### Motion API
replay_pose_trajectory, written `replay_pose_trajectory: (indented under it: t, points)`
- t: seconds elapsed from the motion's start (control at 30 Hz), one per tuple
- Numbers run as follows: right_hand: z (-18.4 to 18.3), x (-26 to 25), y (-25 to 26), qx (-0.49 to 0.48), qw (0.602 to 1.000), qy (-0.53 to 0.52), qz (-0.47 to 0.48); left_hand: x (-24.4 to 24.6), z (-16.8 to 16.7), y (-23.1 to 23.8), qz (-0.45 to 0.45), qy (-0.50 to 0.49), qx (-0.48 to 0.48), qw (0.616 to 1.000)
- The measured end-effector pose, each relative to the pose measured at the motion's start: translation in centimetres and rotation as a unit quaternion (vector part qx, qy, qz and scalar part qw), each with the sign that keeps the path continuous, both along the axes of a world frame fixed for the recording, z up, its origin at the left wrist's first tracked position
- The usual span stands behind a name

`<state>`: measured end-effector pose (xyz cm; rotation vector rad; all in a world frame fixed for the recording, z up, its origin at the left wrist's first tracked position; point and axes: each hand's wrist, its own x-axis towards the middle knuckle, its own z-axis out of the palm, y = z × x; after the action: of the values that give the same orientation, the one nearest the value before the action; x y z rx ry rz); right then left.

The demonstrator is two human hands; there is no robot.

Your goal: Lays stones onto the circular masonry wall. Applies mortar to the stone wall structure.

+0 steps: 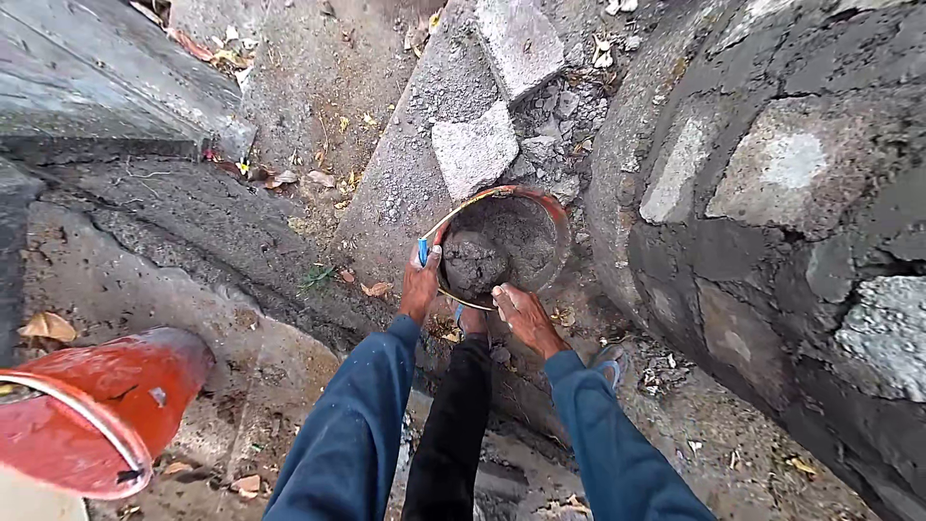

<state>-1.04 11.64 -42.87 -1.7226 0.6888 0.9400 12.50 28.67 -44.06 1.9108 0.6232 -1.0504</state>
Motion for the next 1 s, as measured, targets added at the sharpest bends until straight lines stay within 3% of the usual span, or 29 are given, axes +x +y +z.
replay_pose_trajectory:
  t: [0.17, 0.27, 0.4, 0.53, 0.7, 0.87, 0.9, 1.0]
  points:
    - [2.8, -0.8, -1.4, -0.015, 0.999, -0.037, 0.024, -0.1, 0.7, 1.8, 0.091, 0.055, -0.036, 0.994]
    - [6.1, -1.5, -3.2, -0.031, 0.998, -0.042, 0.048, -0.4, 2.9, 2.4, 0.110, 0.056, -0.024, 0.992]
    - [12.5, -4.0, -5.2, -0.027, 0.996, -0.071, 0.042, -1.6, 8.6, 3.4, 0.070, -0.019, 0.003, 0.997]
    - [22.1, -8.6, -7.7, 0.017, 0.997, -0.063, 0.035, -3.5, 17.1, 2.9, 0.003, -0.034, -0.017, 0.999]
    - [33.8, -19.5, -11.6, 0.034, 0.996, -0.088, 0.007, -8.1, 27.7, 0.2, -0.139, 0.001, -0.036, 0.990]
    - [42.9, -31.3, -18.8, 0.009, 0.997, -0.074, -0.019, -15.3, 33.5, -4.0, -0.288, 0.039, -0.011, 0.957]
    - [44.5, -33.4, -20.6, -0.001, 0.998, -0.065, -0.022, -16.9, 34.6, -5.2, -0.351, 0.040, 0.010, 0.936]
    - [47.7, -39.2, -26.7, -0.048, 0.998, -0.046, -0.022, -22.1, 38.5, -9.7, -0.578, 0.003, 0.000, 0.816]
